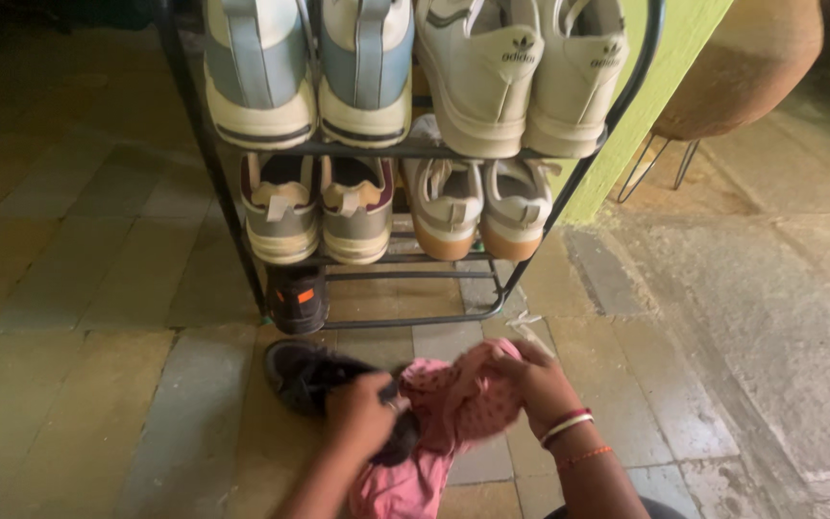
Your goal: The person sits on the floor and wipes a black sneaker with a pink cloth. They clean the upper, sides, and sole, then place the shoe on a nearby shoe rack. They pick up the matching sneaker and continue wiping it with the cloth.
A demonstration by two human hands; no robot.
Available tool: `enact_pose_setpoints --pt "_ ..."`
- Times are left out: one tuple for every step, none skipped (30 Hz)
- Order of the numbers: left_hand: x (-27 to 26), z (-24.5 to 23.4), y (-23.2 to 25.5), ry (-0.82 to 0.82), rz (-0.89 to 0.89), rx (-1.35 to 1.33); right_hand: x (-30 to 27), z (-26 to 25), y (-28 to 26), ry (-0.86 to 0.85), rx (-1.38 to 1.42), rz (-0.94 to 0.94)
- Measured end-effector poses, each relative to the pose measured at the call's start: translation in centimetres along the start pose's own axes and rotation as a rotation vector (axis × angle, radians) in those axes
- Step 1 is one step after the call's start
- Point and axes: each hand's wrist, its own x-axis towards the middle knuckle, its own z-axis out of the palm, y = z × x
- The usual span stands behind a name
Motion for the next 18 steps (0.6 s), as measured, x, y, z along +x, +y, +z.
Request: enact_pose_setpoints --pt "0.1 -1.6 -0.6 -0.019 0.015 -0.029 0.0 0.7 -0.1 -0.041 -0.022 -0.036" --pt "-0.3 -3.2 -1.3 -0.037 0.03 -0.057 -0.2 1.7 0.1 -0.082 -0.044 -0.072" --pt "-0.7 -4.9 -2.0 -0.115 0.051 -0.152 -0.4 2.8 0.3 -0.12 -0.035 -0.047" --pt "-1.1 -6.7 -2.7 -0.192 0.073 -0.248 -0.6 4.0 0.6 -0.159 -0.025 -0.022" --pt "-1.3 -7.8 -3.1 -0.271 0.098 -0.35 -0.8 4.9 0.7 -0.194 -0.022 0.001" --pt "-1.7 -8.7 -3.4 -0.294 0.013 -0.394 -1.0 6.1 0.9 -0.229 -0.055 -0.101" --pt "-2.3 -9.5 -3.8 -0.316 -0.075 -0.44 -1.5 7.2 1.3 -0.265 -0.09 -0.2" --pt "-2.6 -10.0 -4.2 -0.337 -0.164 -0.484 -1.9 8.1 1.6 -0.302 -0.125 -0.299" --pt "-2.9 -10.2 -4.5 -0.342 -0.194 -0.561 -2.4 8.8 1.6 -0.333 -0.119 -0.292" --pt "-3.2 -10.2 -4.7 -0.346 -0.224 -0.638 -2.9 9.3 1.7 -0.364 -0.113 -0.284" --pt "-3.3 -10.1 -4.8 -0.351 -0.254 -0.717 -3.3 9.6 1.7 -0.394 -0.109 -0.276" --pt "-3.1 -10.3 -5.0 -0.425 -0.182 -0.742 -3.7 9.8 1.6 -0.409 -0.139 -0.282" --pt "-2.7 -10.6 -5.2 -0.494 -0.108 -0.767 -4.1 9.7 1.4 -0.427 -0.171 -0.288" --pt "-2.4 -10.7 -5.4 -0.56 -0.03 -0.791 -4.5 9.6 1.2 -0.444 -0.202 -0.294" --pt "-2.1 -10.9 -5.7 -0.572 -0.002 -0.818 -4.7 9.5 0.8 -0.457 -0.219 -0.304" --pt "-1.5 -10.9 -5.8 -0.583 0.026 -0.845 -4.9 9.4 0.4 -0.469 -0.236 -0.315" --pt "-1.3 -11.0 -6.0 -0.597 0.052 -0.87 -5.2 9.5 0.2 -0.48 -0.25 -0.323" --pt "-1.1 -11.1 -6.3 -0.528 0.04 -0.923 -5.3 9.9 0.1 -0.452 -0.342 -0.343"
